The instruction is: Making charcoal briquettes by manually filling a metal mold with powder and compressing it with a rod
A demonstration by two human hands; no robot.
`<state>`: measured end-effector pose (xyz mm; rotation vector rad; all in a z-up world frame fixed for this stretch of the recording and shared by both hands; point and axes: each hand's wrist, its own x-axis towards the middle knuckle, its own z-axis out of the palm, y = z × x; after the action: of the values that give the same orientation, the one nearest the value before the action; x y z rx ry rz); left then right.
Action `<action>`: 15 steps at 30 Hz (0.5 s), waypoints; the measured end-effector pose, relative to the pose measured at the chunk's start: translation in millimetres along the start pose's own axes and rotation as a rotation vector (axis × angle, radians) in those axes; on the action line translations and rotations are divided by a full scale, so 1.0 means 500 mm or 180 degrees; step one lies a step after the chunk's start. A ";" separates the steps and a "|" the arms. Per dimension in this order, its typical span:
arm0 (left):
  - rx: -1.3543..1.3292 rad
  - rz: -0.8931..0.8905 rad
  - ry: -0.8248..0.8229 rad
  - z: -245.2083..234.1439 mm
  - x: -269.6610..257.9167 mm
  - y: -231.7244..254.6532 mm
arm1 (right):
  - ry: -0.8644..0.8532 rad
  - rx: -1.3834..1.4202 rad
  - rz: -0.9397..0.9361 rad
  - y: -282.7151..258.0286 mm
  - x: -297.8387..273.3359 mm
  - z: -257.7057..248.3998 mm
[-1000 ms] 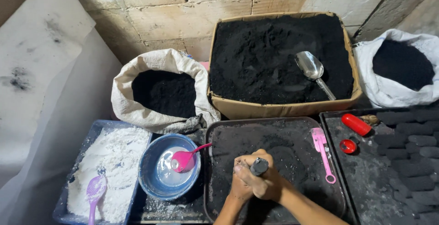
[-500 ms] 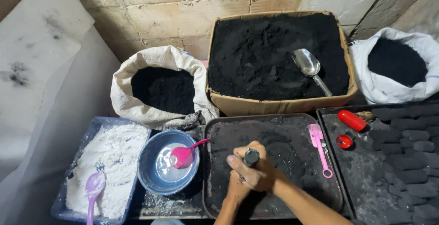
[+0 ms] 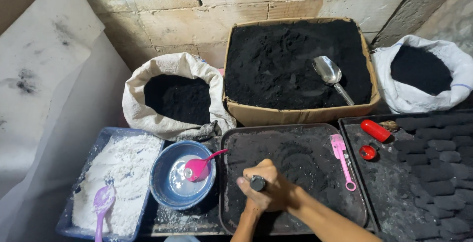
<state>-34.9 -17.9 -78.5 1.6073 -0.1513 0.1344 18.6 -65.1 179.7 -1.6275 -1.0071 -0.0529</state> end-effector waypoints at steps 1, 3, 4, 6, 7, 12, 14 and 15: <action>0.0005 -0.0004 -0.0001 -0.009 -0.011 -0.004 | -0.0012 -0.0004 -0.0133 0.004 -0.001 0.003; 0.0012 -0.0031 0.0020 -0.020 -0.044 -0.019 | -0.0040 0.0007 -0.0263 0.007 0.000 0.004; 0.0015 -0.0055 0.0042 -0.020 -0.066 -0.028 | -0.0038 0.0022 -0.0248 0.006 0.003 0.002; -0.0012 -0.0131 0.0012 -0.019 -0.113 -0.041 | -0.0005 0.0017 -0.0169 0.008 -0.004 -0.002; -0.0012 -0.0124 0.0010 -0.025 -0.119 -0.048 | 0.0054 0.0052 0.0051 0.015 -0.004 -0.005; 0.0013 -0.0159 0.0041 -0.057 -0.179 -0.072 | 0.0130 0.0378 0.0209 0.034 -0.004 -0.001; 0.0031 -0.0176 0.0039 -0.072 -0.205 -0.082 | 0.0156 0.0141 -0.0022 0.028 0.000 0.002; 0.0046 -0.0200 0.0048 -0.078 -0.221 -0.084 | 0.0156 0.0161 -0.0020 0.028 0.002 0.002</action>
<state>-135.9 24.4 -138.0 1.6233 -0.0882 0.0993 27.6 -63.1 168.8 -1.5700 -0.9688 -0.0707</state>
